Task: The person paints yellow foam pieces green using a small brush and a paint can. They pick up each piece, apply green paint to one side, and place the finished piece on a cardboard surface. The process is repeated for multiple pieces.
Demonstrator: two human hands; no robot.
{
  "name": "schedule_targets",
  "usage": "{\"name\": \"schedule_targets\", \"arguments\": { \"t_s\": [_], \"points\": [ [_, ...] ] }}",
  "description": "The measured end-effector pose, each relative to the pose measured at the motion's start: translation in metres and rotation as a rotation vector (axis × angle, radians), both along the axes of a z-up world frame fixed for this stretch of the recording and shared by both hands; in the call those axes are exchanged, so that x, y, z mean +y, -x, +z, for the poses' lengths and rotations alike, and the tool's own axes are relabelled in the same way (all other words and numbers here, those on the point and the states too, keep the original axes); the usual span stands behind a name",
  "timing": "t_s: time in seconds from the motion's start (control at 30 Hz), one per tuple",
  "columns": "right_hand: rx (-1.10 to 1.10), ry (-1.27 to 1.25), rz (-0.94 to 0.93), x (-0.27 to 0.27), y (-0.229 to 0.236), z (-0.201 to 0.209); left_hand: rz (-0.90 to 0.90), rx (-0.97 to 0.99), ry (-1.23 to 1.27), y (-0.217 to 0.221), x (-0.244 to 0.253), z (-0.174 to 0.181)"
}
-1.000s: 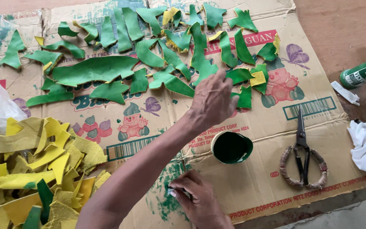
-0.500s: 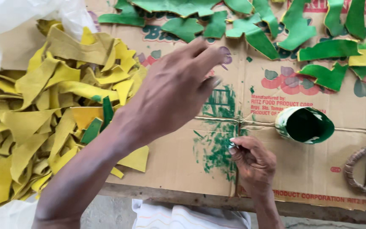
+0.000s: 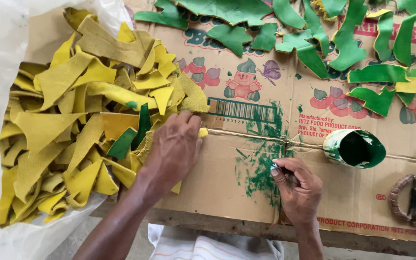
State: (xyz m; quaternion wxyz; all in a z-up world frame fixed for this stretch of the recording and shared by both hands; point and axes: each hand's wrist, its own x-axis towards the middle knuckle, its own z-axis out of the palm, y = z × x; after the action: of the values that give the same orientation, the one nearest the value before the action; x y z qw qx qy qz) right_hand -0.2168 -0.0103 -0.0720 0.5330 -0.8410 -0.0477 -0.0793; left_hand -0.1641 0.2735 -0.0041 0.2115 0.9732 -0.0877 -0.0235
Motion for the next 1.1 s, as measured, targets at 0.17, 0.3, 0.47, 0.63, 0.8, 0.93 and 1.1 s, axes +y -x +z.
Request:
{"name": "schedule_targets", "arguments": {
  "t_s": [0.17,0.3,0.47,0.63,0.8,0.93,1.1],
  "points": [
    [-0.005,0.037,-0.013,0.002,0.001,0.002,0.025,0.029,-0.019,-0.008,0.008,0.002],
    [-0.022,0.028,0.009,0.001,0.001,0.002,-0.046,0.104,-0.034,-0.009,0.008,0.014],
    [-0.002,0.029,-0.014,0.001,0.000,0.000,-0.191,0.092,-0.074,0.025,0.019,0.036],
    [-0.031,0.022,0.020,0.001,-0.001,0.002,-0.246,0.062,-0.057,0.041,0.024,0.035],
    [0.004,-0.107,0.002,-0.004,0.003,-0.006,-0.306,0.590,-0.199,0.021,0.012,0.044],
    [0.054,-0.157,-0.212,-0.012,0.008,-0.019,-0.531,-0.218,0.233,0.018,-0.026,0.033],
    [-0.059,-0.585,-0.183,-0.021,0.004,-0.035,-0.471,-0.139,0.044,0.018,-0.041,-0.010]
  ]
}}
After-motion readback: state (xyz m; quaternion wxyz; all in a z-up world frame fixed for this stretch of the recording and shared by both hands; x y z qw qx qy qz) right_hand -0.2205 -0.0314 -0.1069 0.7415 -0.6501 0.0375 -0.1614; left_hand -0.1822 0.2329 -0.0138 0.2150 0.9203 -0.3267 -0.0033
